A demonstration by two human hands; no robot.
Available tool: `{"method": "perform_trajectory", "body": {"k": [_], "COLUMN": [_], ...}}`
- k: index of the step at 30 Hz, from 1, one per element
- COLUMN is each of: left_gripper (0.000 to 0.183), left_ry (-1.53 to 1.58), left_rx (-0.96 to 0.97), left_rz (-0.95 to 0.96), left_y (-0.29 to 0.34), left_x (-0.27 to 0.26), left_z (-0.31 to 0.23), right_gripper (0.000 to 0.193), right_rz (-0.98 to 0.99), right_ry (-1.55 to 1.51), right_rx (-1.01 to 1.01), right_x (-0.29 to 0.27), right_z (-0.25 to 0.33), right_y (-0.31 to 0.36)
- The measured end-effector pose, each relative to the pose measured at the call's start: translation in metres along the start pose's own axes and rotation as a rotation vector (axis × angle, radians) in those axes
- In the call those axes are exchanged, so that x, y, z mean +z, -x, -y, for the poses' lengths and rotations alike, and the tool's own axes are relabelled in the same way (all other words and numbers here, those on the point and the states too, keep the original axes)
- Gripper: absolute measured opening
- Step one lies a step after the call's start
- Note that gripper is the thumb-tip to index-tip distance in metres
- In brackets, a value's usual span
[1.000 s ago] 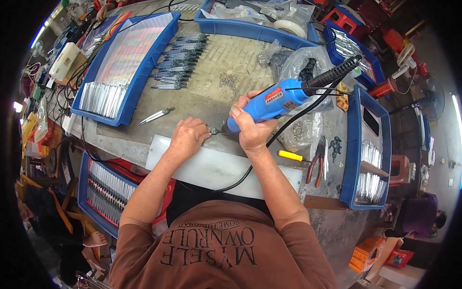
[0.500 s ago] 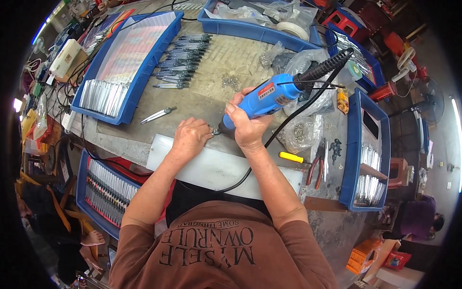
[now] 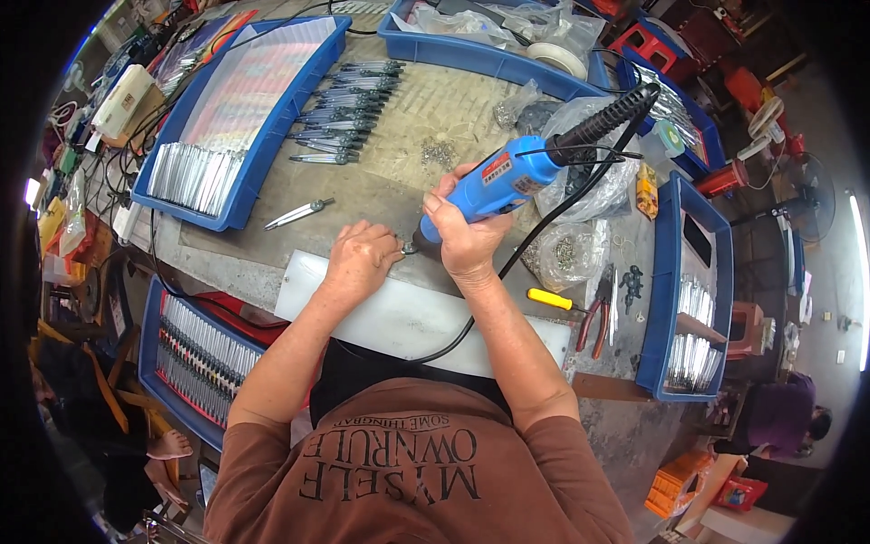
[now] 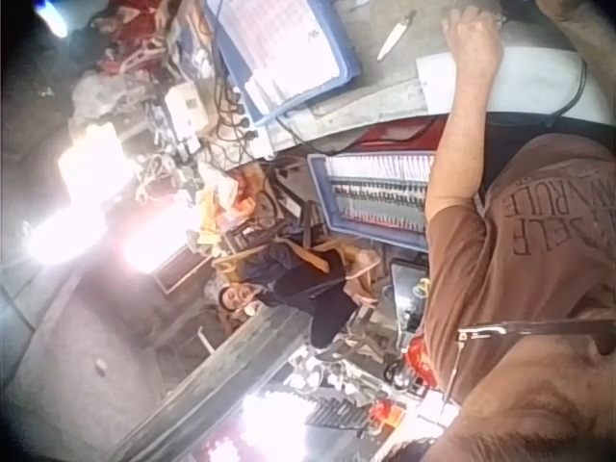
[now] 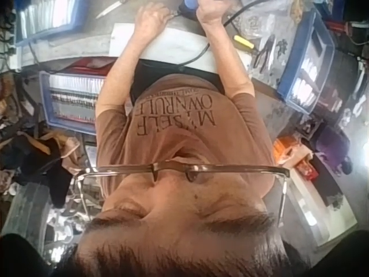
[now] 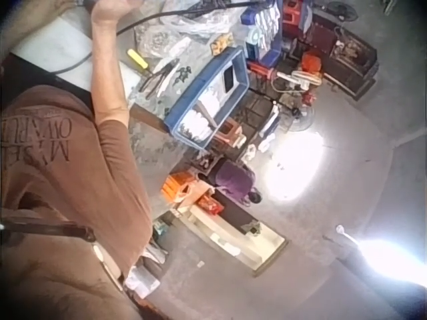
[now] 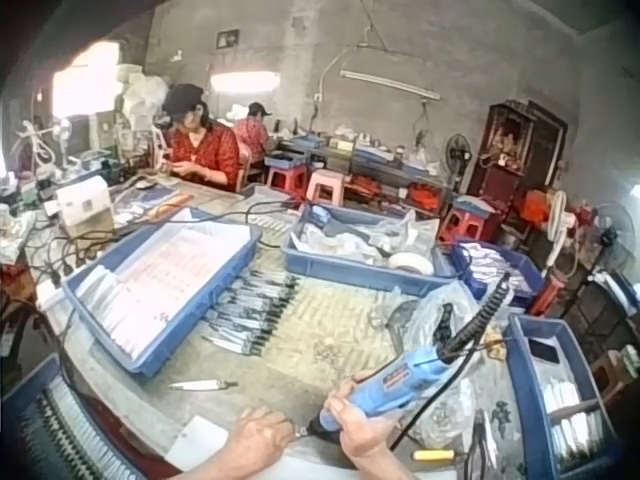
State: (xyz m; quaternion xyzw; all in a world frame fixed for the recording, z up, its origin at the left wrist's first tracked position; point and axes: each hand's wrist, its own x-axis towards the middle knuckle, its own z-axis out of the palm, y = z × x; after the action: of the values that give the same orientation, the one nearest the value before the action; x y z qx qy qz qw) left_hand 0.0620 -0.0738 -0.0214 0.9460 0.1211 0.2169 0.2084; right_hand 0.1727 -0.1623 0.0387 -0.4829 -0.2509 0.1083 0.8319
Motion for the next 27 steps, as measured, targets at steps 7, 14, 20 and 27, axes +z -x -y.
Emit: {"method": "perform_trajectory", "body": {"k": [7,14,20,27], "left_gripper": [0.008,0.002,0.001,0.003], "left_ry": [0.021,0.045,0.042,-0.011], "left_rx": [-0.005,0.011,0.013,0.066], "left_rz": [-0.019,-0.074,-0.067,-0.099], "left_y": [0.000,-0.002,-0.003,0.000], "left_x": [0.002,0.001,0.001,0.002], "left_z": [0.000,-0.002,-0.002,-0.002], "right_gripper": [0.035,0.027,0.029,0.037], "right_rz": [0.043,0.184,0.217,0.216], "right_ry": [0.100,0.407,0.454,0.271], "right_rx": [0.034,-0.068,-0.006,-0.033], "right_x": [0.012,0.022,0.024,0.017], "right_z": [-0.006,-0.011,-0.011,0.004], "right_y": [-0.002,-0.006,-0.008,0.011]}}
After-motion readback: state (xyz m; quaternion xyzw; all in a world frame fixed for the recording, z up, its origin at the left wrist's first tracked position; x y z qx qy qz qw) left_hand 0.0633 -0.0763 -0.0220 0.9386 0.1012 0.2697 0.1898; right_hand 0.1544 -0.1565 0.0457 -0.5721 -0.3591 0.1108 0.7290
